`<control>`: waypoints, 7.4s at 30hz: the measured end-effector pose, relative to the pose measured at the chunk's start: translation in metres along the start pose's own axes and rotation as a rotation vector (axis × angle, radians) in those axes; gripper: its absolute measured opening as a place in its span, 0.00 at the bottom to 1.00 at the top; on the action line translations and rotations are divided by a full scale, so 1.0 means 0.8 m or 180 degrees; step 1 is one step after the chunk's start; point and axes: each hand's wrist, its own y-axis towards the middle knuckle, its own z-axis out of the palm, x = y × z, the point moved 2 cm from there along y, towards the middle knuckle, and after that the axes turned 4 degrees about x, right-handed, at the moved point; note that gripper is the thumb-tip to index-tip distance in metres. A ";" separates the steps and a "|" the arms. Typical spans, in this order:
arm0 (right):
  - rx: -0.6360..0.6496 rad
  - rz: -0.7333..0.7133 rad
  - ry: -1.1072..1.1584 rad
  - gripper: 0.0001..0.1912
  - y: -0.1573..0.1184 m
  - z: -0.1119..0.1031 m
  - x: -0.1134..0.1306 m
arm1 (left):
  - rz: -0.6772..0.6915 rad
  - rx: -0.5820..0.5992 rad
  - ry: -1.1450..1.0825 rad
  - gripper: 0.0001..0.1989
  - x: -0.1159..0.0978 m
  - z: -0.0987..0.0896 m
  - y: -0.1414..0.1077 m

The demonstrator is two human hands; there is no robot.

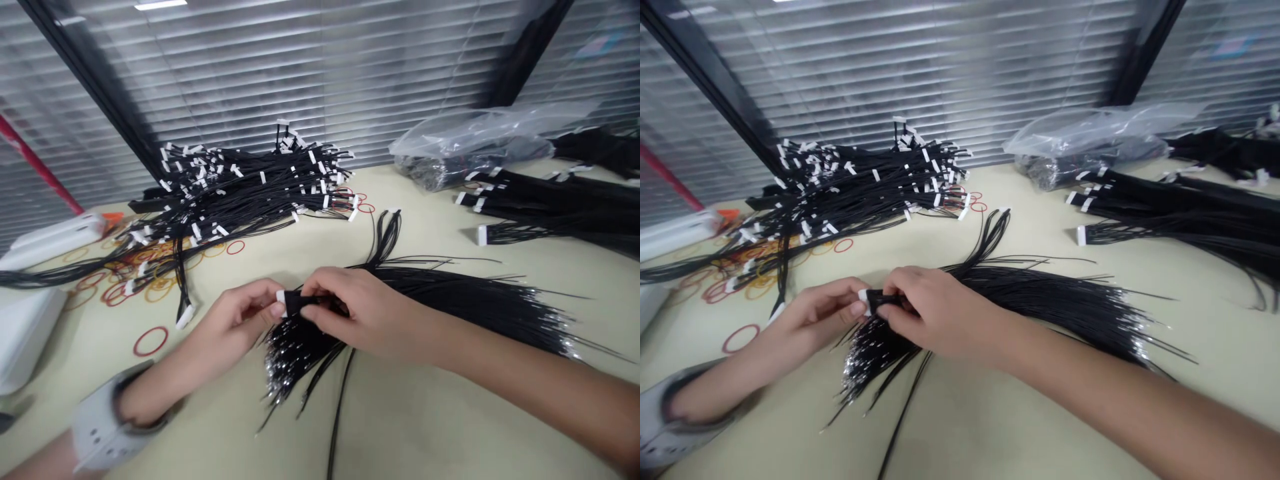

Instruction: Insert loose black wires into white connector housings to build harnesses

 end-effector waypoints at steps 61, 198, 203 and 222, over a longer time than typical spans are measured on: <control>-0.0517 -0.0151 -0.1366 0.07 -0.020 0.012 -0.018 | -0.0209 -0.0121 -0.0460 0.07 0.008 0.001 -0.004; -0.0663 -0.0200 -0.0518 0.05 -0.025 0.015 0.001 | -0.0328 -0.0034 -0.0902 0.08 -0.004 0.016 -0.001; -0.0622 -0.0306 -0.0456 0.04 -0.024 0.013 -0.002 | -0.0360 0.0013 -0.0962 0.06 -0.005 0.017 0.000; -0.0907 -0.0645 -0.0514 0.08 -0.028 0.028 0.004 | -0.0072 -0.0102 -0.0184 0.05 -0.021 0.026 -0.007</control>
